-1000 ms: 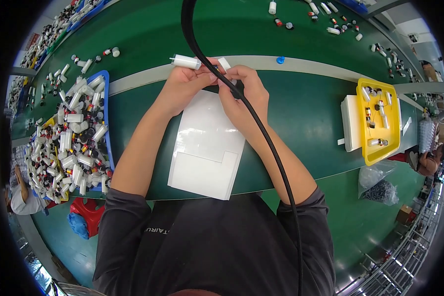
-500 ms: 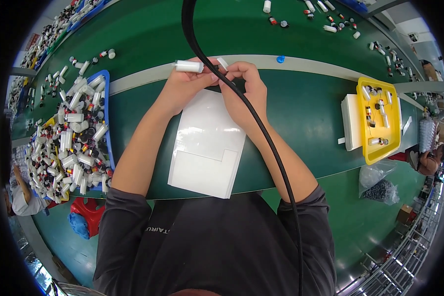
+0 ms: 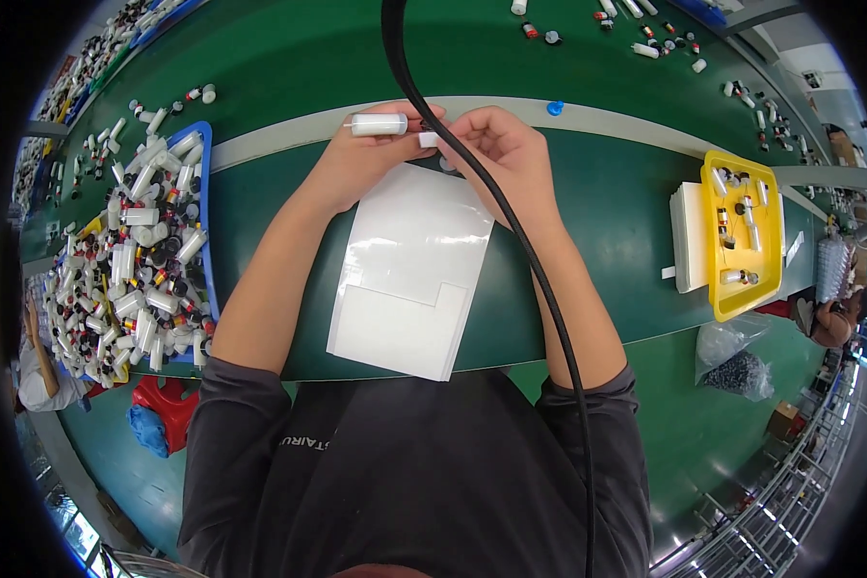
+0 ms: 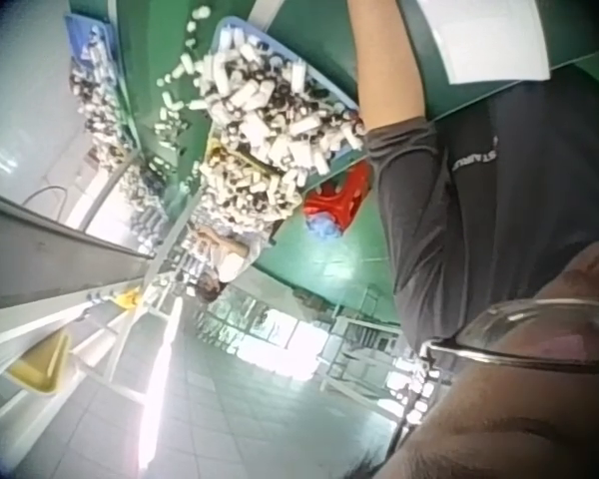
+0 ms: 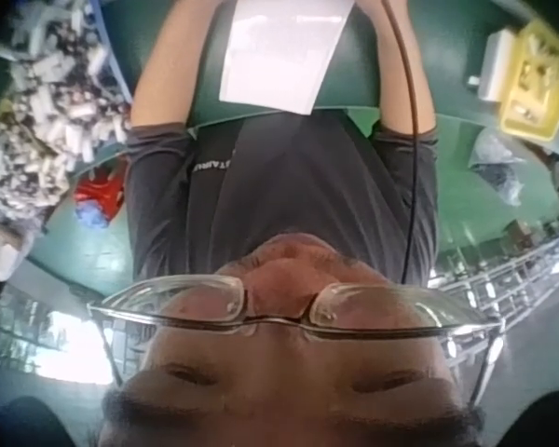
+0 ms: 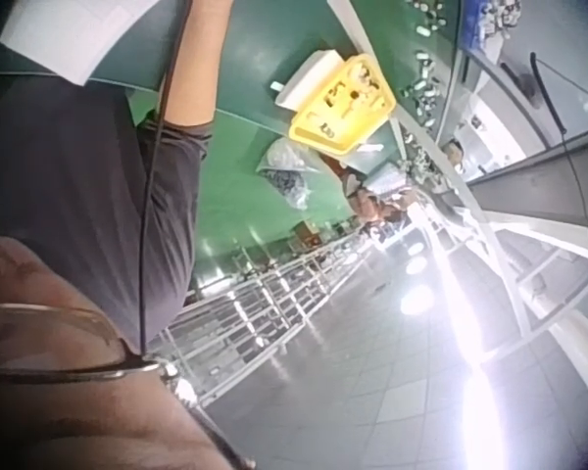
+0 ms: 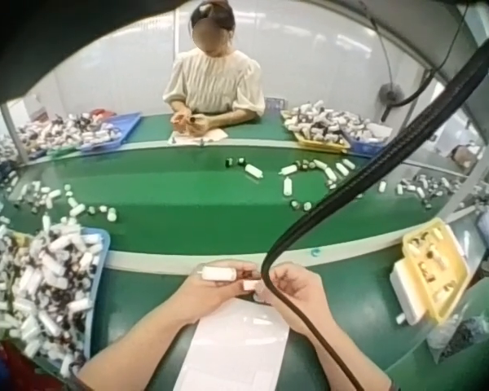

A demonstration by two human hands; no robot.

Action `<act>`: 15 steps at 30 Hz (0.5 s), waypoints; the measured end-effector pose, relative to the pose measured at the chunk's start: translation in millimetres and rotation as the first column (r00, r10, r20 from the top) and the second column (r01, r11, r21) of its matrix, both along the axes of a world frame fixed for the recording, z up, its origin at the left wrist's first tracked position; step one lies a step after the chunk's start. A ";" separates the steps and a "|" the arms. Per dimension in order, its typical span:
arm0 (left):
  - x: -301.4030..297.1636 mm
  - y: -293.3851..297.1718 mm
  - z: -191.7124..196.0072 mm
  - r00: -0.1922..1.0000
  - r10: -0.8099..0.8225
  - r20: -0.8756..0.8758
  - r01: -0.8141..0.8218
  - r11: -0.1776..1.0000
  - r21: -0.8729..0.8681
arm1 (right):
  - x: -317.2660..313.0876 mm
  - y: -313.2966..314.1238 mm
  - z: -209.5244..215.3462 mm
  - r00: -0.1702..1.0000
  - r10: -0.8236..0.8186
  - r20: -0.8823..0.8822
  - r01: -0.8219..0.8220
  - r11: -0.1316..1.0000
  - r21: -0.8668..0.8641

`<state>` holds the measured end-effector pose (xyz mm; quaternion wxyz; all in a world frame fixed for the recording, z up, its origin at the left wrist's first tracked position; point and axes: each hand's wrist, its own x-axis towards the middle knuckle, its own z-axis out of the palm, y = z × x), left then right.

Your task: The person assembles small plastic components by hand, picking them from parts bins and placing them into a white fixture on a conveyor belt.

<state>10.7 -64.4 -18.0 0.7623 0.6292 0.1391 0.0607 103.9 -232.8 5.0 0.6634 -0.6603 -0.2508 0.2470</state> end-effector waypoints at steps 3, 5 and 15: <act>-0.5 -2.3 5.8 0.999 -0.014 -0.041 0.016 0.999 0.044 | 3.6 3.3 -2.7 0.997 0.070 -0.032 -0.073 0.992 -0.104; -0.8 -4.0 8.4 0.999 -0.009 -0.050 0.011 0.999 0.038 | 6.0 5.4 -6.4 0.997 0.071 -0.024 -0.073 0.991 -0.115; -1.9 -4.1 4.6 0.999 -0.016 -0.047 0.019 0.998 0.060 | 5.6 7.0 -7.4 0.992 0.049 -0.119 -0.060 0.994 -0.090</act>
